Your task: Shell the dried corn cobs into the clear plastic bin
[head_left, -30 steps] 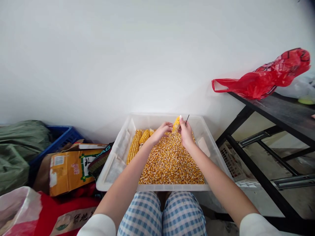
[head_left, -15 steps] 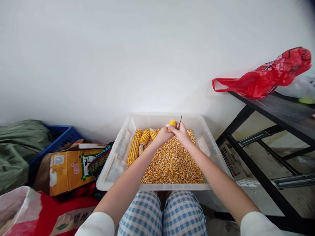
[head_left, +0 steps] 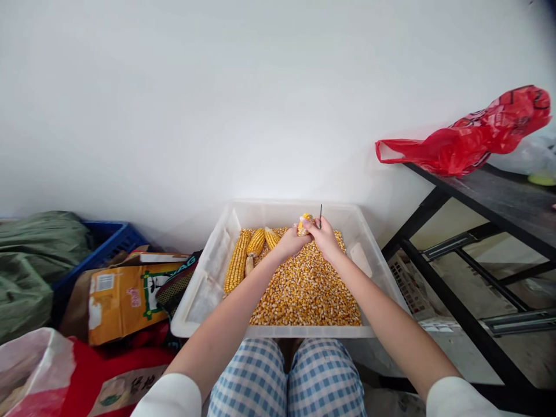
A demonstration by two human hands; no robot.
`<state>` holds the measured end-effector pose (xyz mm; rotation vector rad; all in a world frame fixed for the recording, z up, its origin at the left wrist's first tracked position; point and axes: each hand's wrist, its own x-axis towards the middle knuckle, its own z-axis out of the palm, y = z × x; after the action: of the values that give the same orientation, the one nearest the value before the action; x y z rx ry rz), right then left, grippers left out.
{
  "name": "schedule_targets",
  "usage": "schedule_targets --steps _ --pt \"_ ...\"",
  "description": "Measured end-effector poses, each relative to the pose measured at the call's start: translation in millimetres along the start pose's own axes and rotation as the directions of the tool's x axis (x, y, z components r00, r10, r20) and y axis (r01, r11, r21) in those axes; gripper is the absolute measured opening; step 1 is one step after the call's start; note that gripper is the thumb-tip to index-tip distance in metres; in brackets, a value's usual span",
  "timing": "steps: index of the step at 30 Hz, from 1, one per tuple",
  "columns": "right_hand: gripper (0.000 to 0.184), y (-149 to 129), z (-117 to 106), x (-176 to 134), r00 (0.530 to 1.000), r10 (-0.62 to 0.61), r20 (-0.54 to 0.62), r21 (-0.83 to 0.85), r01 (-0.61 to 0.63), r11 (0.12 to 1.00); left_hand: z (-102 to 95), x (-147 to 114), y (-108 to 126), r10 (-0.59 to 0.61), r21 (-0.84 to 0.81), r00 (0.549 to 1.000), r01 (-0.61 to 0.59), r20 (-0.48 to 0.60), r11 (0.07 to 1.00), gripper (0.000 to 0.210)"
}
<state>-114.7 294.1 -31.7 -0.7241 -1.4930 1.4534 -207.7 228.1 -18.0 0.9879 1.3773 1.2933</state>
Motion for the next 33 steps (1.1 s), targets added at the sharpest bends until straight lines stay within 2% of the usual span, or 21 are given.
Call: schedule_targets --steps 3,7,11,13,20,22,25,29,31,33 --pt "0.045 -4 -3 -1 0.997 -0.018 0.070 -0.001 0.018 1.000 -1.8 -2 -1 0.010 0.068 0.999 -0.013 0.053 0.998 0.015" --pt "0.043 -8 -6 0 0.994 -0.040 0.097 -0.073 0.047 0.996 -3.5 -3 0 -0.018 0.012 0.995 0.017 0.102 1.000 0.028" --pt "0.045 -6 -4 3 0.999 0.028 0.047 0.002 -0.029 1.000 1.6 -1 0 0.068 0.098 0.998 -0.069 0.014 0.993 0.016" --pt "0.046 -3 -4 4 0.999 0.045 0.017 0.044 -0.046 0.998 3.6 -2 -1 0.103 0.130 0.995 -0.103 0.008 0.986 0.014" --pt "0.044 -3 -10 5 0.997 0.019 0.079 0.042 -0.022 0.999 -2.6 -9 1 0.008 0.027 0.983 -0.013 0.186 1.000 0.023" --pt "0.044 -6 -11 5 0.994 0.016 0.105 0.065 -0.023 0.998 -3.3 -8 3 0.008 0.022 0.983 -0.012 0.185 1.000 0.023" --pt "0.043 -10 -10 6 0.983 0.083 0.164 0.114 -0.102 0.988 -1.0 -4 2 0.025 0.055 0.991 -0.033 0.129 0.998 0.022" --pt "0.044 -10 -5 6 0.986 0.134 0.098 0.174 -0.149 0.973 3.7 0 -2 0.126 0.125 0.991 -0.130 0.033 0.984 0.019" --pt "0.045 -8 -4 5 0.991 0.109 0.084 0.169 -0.122 0.978 3.9 -1 -3 0.115 0.120 0.991 -0.122 0.065 0.985 0.020" --pt "0.045 -7 -5 5 0.989 0.089 0.116 0.150 -0.106 0.983 1.9 -2 -4 0.065 0.103 0.991 -0.078 0.117 0.992 0.022"
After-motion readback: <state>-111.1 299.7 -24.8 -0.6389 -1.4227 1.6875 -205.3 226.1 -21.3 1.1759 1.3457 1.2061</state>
